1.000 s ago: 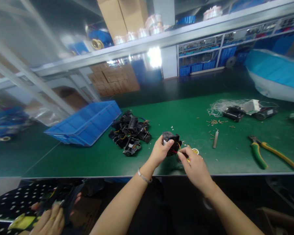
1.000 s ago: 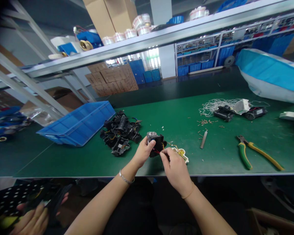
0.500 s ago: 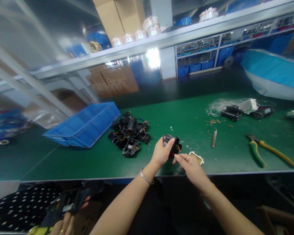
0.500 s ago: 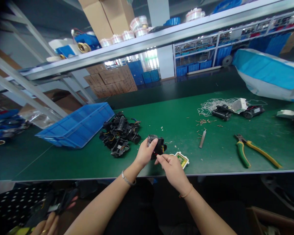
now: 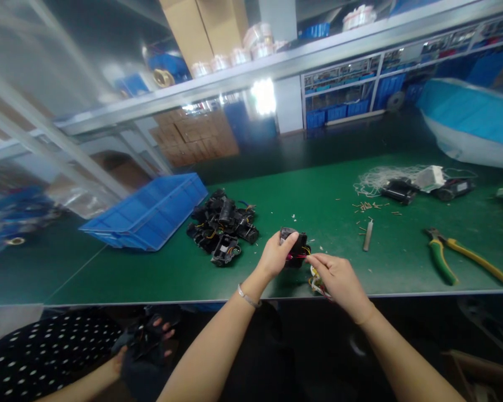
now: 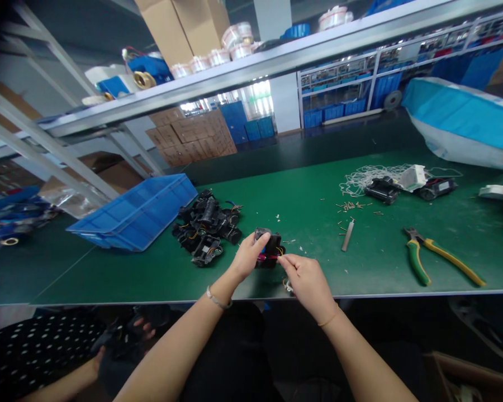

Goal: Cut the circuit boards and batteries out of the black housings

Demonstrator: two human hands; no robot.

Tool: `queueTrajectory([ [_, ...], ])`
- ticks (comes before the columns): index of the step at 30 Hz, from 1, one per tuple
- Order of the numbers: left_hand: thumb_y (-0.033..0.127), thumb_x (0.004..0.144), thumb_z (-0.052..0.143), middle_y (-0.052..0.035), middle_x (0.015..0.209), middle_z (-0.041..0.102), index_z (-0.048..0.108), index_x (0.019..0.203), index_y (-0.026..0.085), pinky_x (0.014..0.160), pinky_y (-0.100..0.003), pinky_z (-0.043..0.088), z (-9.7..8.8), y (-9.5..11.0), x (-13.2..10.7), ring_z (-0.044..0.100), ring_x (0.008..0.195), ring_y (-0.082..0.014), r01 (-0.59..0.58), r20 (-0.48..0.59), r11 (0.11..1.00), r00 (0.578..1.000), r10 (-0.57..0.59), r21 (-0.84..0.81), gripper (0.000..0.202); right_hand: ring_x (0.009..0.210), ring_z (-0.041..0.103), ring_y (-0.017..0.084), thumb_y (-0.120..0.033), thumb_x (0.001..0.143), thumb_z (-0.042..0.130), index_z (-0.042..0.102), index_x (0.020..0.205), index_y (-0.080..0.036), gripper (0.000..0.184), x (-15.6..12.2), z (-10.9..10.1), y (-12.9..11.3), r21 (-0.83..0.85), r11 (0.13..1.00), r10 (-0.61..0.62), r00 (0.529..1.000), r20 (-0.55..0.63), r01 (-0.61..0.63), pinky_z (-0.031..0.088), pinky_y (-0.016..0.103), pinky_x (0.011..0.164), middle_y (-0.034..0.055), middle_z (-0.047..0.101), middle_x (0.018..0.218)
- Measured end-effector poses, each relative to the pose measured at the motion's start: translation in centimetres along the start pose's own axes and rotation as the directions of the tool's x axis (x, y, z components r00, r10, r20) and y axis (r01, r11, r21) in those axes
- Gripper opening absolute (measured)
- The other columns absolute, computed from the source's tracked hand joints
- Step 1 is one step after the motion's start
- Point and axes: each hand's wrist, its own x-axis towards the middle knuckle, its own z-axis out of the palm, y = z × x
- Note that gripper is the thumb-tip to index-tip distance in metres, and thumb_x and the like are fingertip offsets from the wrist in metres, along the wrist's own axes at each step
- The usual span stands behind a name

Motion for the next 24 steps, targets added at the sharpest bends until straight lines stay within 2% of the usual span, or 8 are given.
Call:
queueTrajectory([
  [3,0.057,0.085,0.043,-0.0042,0.088,0.064,0.062,0.095,0.013,0.076,-0.027,0.043,0.1,0.0,0.0,0.056,0.081,-0.0165,0.039,0.030,0.995,0.999,-0.036,-0.097,0.049,0.083,0.061,0.019,-0.034,0.094,0.044,0.069,0.089,-0.021,0.029,-0.2,0.0,-0.2,-0.082,0.993,-0.086,0.994,-0.075,0.080,0.041,0.028,0.076,0.0039,0.068,0.089],
  [5,0.058,0.084,0.044,-0.0041,0.088,0.064,0.061,0.095,0.013,0.075,-0.026,0.043,0.3,0.0,-0.2,0.055,0.081,-0.0163,0.045,0.043,0.993,0.998,-0.041,-0.112,0.049,0.083,0.060,0.019,-0.033,0.094,0.044,0.069,0.095,-0.021,0.028,-0.3,0.1,-0.2,-0.099,0.991,-0.109,0.983,-0.145,0.095,0.041,0.029,0.077,0.0052,0.067,0.090],
  [11,0.061,0.083,0.044,-0.0047,0.089,0.064,0.061,0.094,0.013,0.072,-0.026,0.043,1.3,0.4,-0.8,0.055,0.079,-0.0160,0.046,0.170,0.998,0.985,-0.039,-0.036,0.052,0.079,0.060,0.019,-0.039,0.092,0.047,0.070,0.088,-0.018,0.031,0.6,0.1,0.5,0.009,1.000,0.005,0.960,-0.282,-0.002,0.042,0.028,0.073,0.0055,0.067,0.084],
  [14,0.063,0.083,0.042,-0.0042,0.088,0.064,0.061,0.094,0.015,0.071,-0.027,0.043,1.2,0.2,-0.9,0.056,0.079,-0.0165,0.009,0.175,0.997,0.984,-0.021,0.070,0.052,0.079,0.061,0.019,-0.042,0.090,0.048,0.071,0.087,-0.018,0.034,1.0,-0.2,0.9,0.124,0.988,0.120,0.969,-0.214,-0.095,0.043,0.027,0.071,0.0048,0.069,0.083],
  [17,0.064,0.081,0.044,-0.0034,0.087,0.064,0.060,0.094,0.017,0.070,-0.027,0.042,0.8,-0.2,-0.9,0.056,0.077,-0.0164,0.000,0.105,0.984,0.994,-0.019,0.178,0.051,0.070,0.060,0.019,-0.046,0.086,0.052,0.073,0.082,-0.017,0.035,1.0,-0.5,1.3,0.095,0.974,0.208,0.978,-0.027,-0.204,0.042,0.027,0.063,0.0033,0.069,0.074],
  [20,0.064,0.082,0.042,-0.0032,0.088,0.064,0.059,0.094,0.018,0.070,-0.027,0.042,0.3,-0.4,-0.8,0.056,0.076,-0.0162,0.000,0.044,0.974,0.999,-0.010,0.227,0.050,0.054,0.054,0.015,-0.048,0.080,0.058,0.073,0.077,-0.016,0.035,0.5,-0.3,1.7,0.111,0.945,0.287,0.943,0.170,-0.308,0.036,0.025,0.051,0.0016,0.064,0.060],
  [22,0.065,0.082,0.043,-0.0031,0.086,0.064,0.058,0.094,0.019,0.068,-0.027,0.042,0.2,-0.4,-1.0,0.056,0.075,-0.0163,-0.002,0.049,0.967,0.999,-0.011,0.255,0.050,0.050,0.050,0.014,-0.049,0.078,0.061,0.073,0.076,-0.015,0.036,0.2,0.0,1.7,0.161,0.927,0.307,0.932,0.191,-0.339,0.033,0.025,0.047,0.0013,0.062,0.057],
  [24,0.066,0.081,0.043,-0.0031,0.085,0.064,0.058,0.094,0.019,0.066,-0.026,0.042,0.2,0.0,-1.2,0.055,0.073,-0.0164,-0.010,0.082,0.963,0.997,-0.013,0.269,0.051,0.052,0.052,0.014,-0.049,0.077,0.061,0.073,0.075,-0.014,0.036,0.1,0.4,1.4,0.215,0.925,0.298,0.949,0.102,-0.314,0.035,0.025,0.049,0.0023,0.063,0.060],
])
